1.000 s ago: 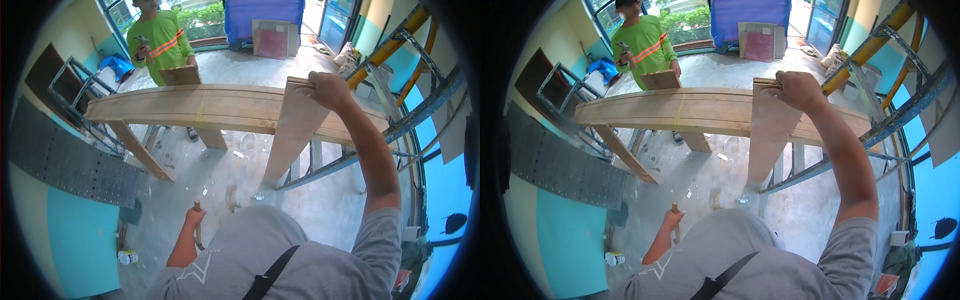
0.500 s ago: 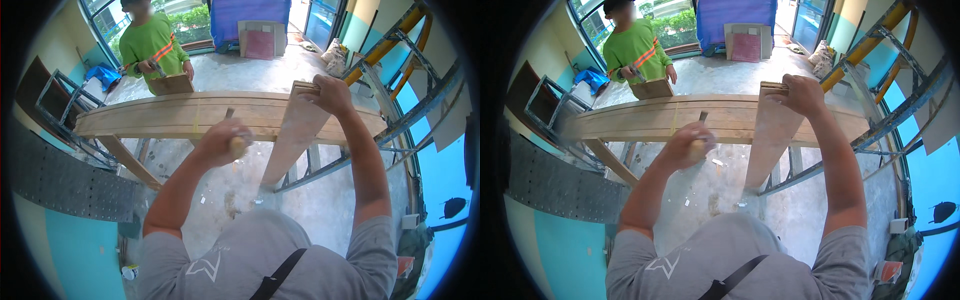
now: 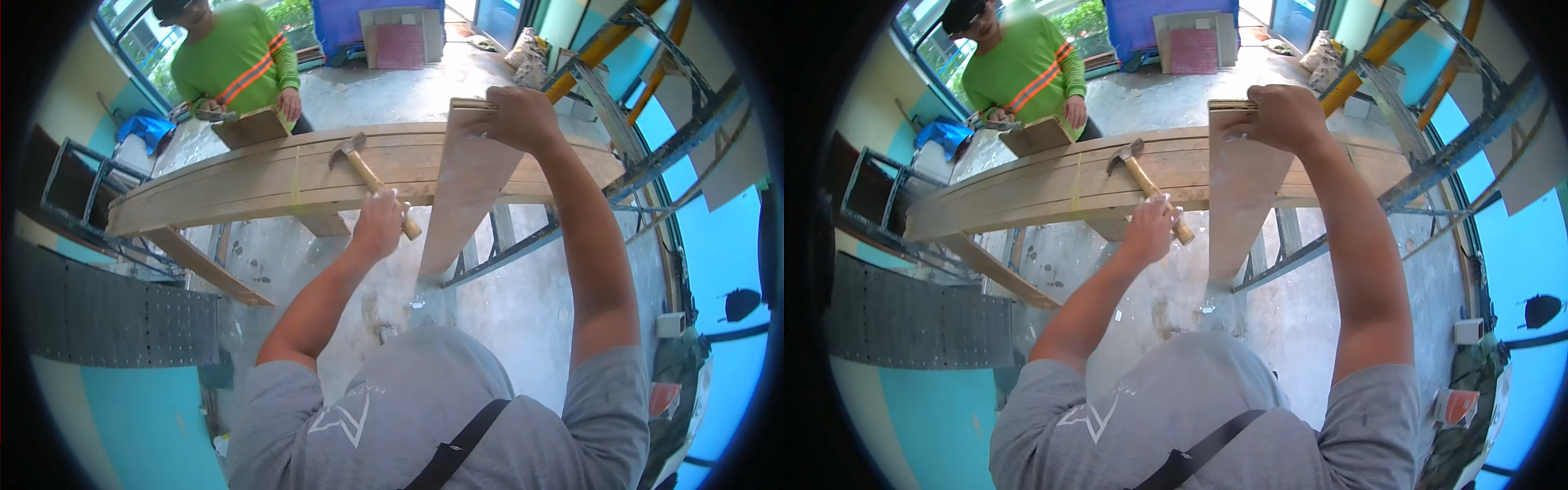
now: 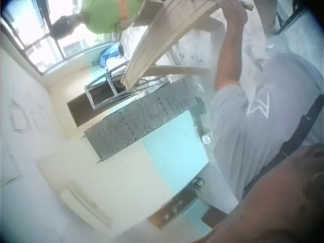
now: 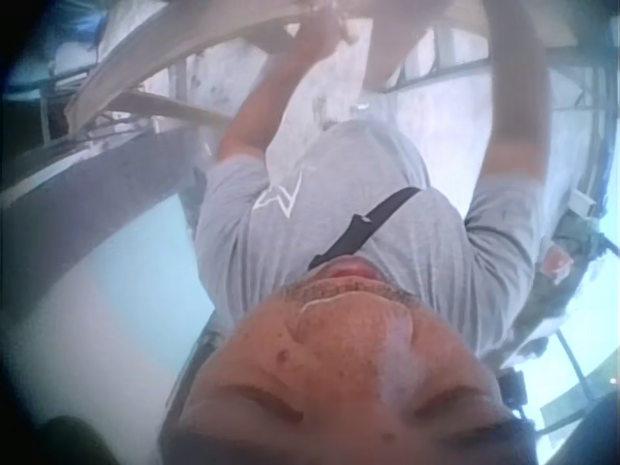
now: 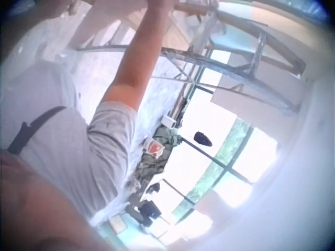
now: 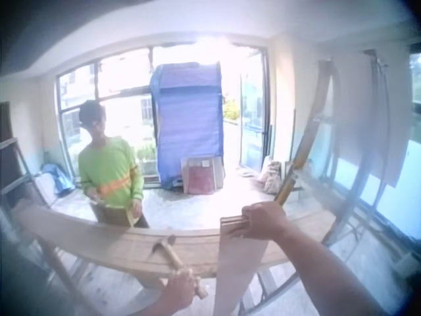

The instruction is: The person carries a wooden board into the room and hammers nails into the wood pieces using a hammer.

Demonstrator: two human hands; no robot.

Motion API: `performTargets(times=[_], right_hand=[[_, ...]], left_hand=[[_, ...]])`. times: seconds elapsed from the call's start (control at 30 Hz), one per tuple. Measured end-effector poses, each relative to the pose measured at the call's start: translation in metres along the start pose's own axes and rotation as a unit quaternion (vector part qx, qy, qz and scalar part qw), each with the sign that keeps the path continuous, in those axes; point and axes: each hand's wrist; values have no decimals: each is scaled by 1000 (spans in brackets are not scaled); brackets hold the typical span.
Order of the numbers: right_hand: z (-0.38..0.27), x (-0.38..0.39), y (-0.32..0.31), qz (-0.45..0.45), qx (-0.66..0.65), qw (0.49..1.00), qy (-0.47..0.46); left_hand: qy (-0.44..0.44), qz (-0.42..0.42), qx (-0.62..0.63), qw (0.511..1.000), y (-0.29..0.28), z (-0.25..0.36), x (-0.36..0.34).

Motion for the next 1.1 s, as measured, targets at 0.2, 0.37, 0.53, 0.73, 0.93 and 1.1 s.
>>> performTargets(times=[0.2,0.37,0.53,0.73,0.93,1.1], right_hand=[[-2,-3,6,57,34,997,-40],[7,-2,8,74,33,994,-72],[-36,-18,-19,51,23,996,-68],[-51,-29,2,99,13,988,-120],[-53,-28,3,69,8,992,-108],[-40,-22,17,86,10,992,-89]], left_hand=[[-275,-344,215,872,23,31,158],[-197,-670,213,684,54,51,370],[-387,-685,177,592,20,55,531],[-426,-610,141,654,32,54,551],[-440,-466,230,732,71,69,440],[-495,-476,289,667,7,81,332]])
Point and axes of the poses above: each hand's wrist, its own x-axis away from the middle knuckle, its own y-axis out of the palm, z = x × y, and after that the axes turned 5 degrees about -y, right-handed
